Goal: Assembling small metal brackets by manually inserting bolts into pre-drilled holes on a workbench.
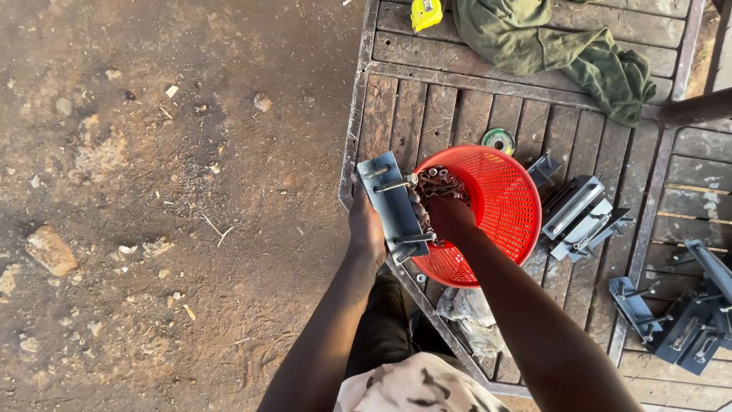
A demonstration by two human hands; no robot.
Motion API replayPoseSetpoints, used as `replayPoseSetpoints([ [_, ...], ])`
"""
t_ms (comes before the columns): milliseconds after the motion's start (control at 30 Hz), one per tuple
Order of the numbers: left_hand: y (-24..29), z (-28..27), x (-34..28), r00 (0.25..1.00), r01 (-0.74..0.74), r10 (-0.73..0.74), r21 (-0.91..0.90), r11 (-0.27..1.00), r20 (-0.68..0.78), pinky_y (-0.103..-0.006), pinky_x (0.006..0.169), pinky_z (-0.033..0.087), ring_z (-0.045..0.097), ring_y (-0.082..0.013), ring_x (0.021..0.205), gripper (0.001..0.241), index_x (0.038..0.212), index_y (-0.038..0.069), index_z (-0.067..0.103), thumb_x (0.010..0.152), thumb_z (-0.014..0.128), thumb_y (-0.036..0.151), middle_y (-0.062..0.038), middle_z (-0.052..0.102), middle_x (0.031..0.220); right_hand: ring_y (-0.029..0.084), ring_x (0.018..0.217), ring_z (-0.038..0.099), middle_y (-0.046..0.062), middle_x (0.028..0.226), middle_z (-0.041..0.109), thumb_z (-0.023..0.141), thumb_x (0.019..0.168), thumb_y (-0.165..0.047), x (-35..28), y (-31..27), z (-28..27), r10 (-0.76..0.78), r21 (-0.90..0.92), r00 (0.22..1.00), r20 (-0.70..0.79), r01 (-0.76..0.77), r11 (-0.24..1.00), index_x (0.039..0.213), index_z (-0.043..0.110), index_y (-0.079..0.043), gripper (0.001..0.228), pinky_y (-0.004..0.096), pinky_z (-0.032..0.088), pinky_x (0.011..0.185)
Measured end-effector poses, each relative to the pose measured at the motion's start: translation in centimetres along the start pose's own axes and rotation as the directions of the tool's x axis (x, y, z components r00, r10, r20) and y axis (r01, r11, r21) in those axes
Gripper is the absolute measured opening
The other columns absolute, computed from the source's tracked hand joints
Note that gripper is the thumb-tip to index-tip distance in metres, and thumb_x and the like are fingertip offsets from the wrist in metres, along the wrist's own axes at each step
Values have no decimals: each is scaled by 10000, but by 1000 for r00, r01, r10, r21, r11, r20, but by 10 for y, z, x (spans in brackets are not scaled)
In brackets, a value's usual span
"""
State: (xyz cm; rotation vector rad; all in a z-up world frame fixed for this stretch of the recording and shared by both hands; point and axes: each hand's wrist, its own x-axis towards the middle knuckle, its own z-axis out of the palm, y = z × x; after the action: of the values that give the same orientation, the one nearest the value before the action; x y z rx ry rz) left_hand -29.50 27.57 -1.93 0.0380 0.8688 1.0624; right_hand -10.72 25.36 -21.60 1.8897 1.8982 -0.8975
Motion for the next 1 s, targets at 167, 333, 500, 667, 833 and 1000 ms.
replayPoseSetpoints([
  [167, 0, 10, -8, 998, -46, 48, 37, 998, -38, -438, 744, 633, 746, -333, 766, 771, 1049, 31, 683, 1004, 327, 713, -220, 740, 885, 312, 1008, 748, 69, 977, 758, 638, 892, -217, -2, -1, 7, -150, -215, 989, 10, 149, 965, 1050, 753, -204, 196, 445, 605, 809],
  [333, -7, -3, 1, 999, -43, 43, 30, 999, 0, -440, 685, 652, 763, -338, 746, 770, 1027, 58, 700, 1006, 317, 726, -235, 744, 850, 400, 995, 741, 172, 954, 769, 738, 777, -277, 11, 12, 26, -19, 384, 1000, -7, 20, 923, 1056, 777, -113, 326, 496, 598, 816],
  [500, -2, -10, 5, 995, 11, -10, -19, 1000, 98, -444, 689, 639, 742, -332, 714, 892, 927, 29, 703, 951, 280, 813, -222, 722, 799, 406, 954, 745, 180, 896, 766, 728, 820, -304, 2, 0, 17, 25, 328, 1000, 16, -29, 944, 1008, 791, -95, 288, 514, 590, 774],
  [667, -3, -16, 9, 996, 35, -32, -24, 999, 85, -453, 700, 630, 734, -343, 717, 925, 932, -4, 704, 948, 271, 813, -236, 716, 808, 366, 933, 759, 122, 853, 773, 688, 850, -339, 25, 15, 47, 84, 287, 996, -10, -78, 955, 993, 803, -175, 247, 501, 609, 734],
  [833, -3, -15, 6, 995, 51, -48, -27, 998, 89, -465, 708, 629, 735, -344, 719, 936, 936, -2, 705, 941, 264, 824, -230, 716, 803, 385, 744, 721, 66, 864, 728, 692, 809, -209, 52, 29, 86, -325, -587, 942, 83, 310, 748, 928, 829, -212, 182, 611, 538, 472],
  [1000, 2, -11, 3, 995, 23, -26, 30, 999, 100, -469, 724, 623, 728, -334, 703, 932, 923, 3, 713, 924, 294, 836, -220, 719, 796, 379, 983, 730, 126, 952, 761, 685, 858, -284, 47, 38, 61, -245, -29, 967, -68, 244, 969, 962, 768, -91, 235, 511, 618, 752],
])
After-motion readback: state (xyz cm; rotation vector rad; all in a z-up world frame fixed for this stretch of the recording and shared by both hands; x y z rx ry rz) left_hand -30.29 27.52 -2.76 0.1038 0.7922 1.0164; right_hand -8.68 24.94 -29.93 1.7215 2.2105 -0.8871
